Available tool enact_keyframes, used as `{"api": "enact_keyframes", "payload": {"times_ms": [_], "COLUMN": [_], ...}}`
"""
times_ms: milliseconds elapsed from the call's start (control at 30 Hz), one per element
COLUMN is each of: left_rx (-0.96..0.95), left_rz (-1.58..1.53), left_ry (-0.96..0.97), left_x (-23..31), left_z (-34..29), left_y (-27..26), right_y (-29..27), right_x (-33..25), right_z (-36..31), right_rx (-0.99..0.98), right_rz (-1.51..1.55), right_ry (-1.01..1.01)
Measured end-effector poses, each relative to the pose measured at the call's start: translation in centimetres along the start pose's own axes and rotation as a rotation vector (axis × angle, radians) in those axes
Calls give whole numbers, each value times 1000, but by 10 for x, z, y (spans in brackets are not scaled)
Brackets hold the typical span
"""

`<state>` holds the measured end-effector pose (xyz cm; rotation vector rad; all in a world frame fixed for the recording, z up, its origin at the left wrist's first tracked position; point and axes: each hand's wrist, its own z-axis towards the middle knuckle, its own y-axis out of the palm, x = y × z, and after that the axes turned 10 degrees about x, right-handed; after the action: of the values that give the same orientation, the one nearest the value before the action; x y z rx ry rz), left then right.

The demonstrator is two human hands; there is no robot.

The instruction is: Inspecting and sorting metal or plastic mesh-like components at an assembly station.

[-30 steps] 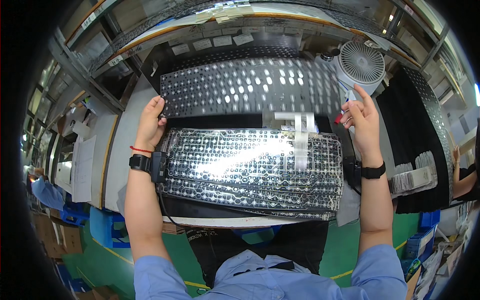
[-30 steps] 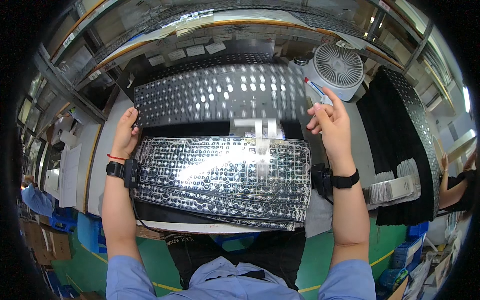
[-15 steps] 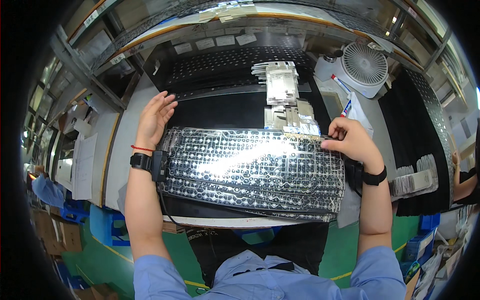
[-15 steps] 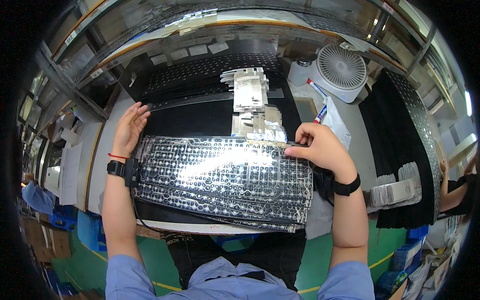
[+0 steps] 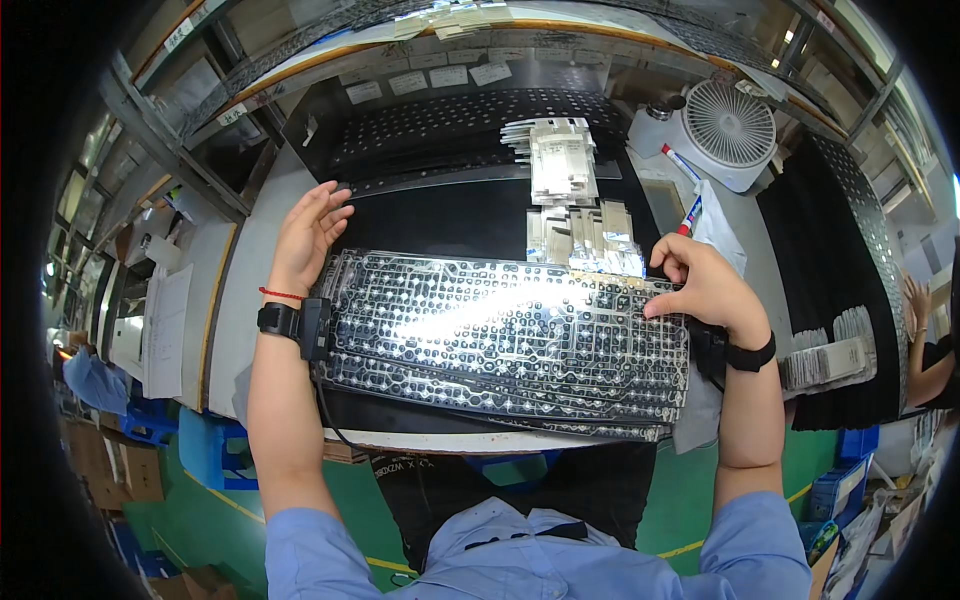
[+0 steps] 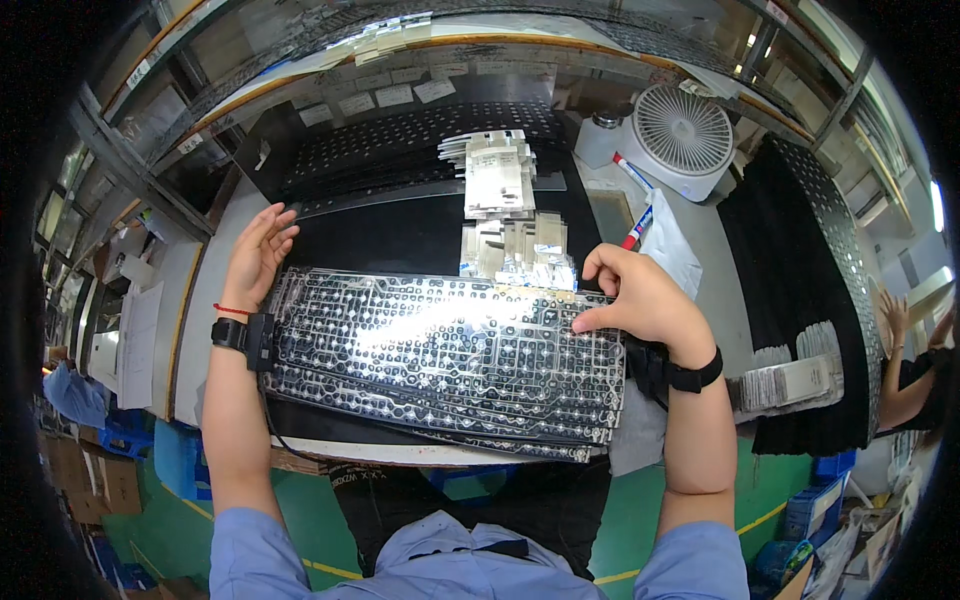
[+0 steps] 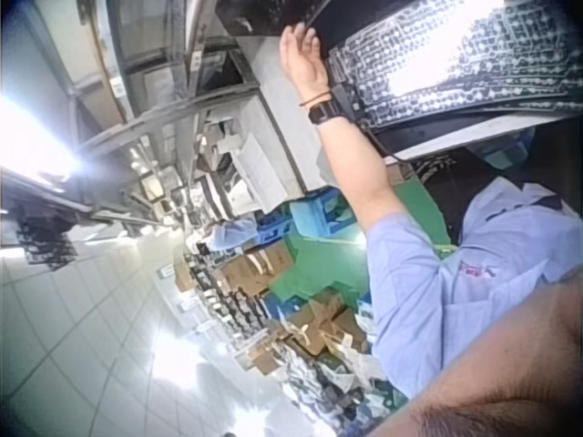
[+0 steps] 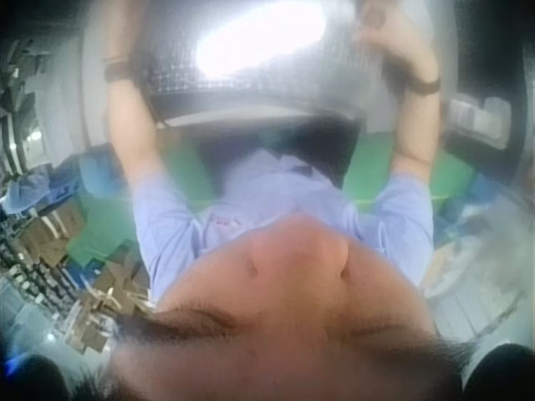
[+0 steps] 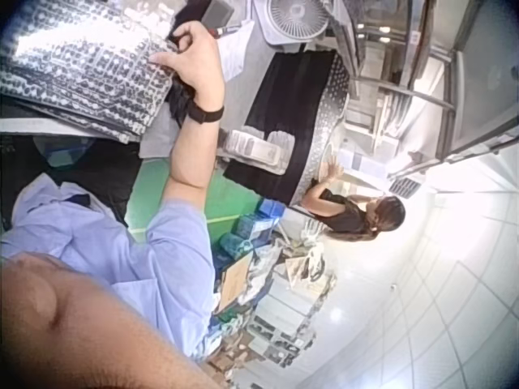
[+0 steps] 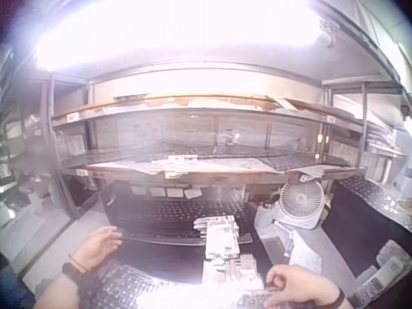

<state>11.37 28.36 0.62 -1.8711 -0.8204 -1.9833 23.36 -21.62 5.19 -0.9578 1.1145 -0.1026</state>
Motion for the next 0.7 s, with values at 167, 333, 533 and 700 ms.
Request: {"api": "enact_keyframes", "payload": {"times_ms": [167, 333, 533, 700], "left_rx": [-9, -9, -39, -204], "left_rz": [12, 25, 30, 126], "left_ry": [-2, -2, -23, -43], "left_x": [-1, 0, 3, 8], "left_z": [1, 0, -4, -12], "left_y": [-1, -1, 4, 14], "right_y": [-3, -5, 0, -2], "right_x": [-2, 1, 4, 5], "right_z": [-1, -1, 1, 5], "right_rx": [-54, -105, 37, 242], "right_rz": [-23, -94, 199, 249], "right_ry": [40, 72, 28, 8]}}
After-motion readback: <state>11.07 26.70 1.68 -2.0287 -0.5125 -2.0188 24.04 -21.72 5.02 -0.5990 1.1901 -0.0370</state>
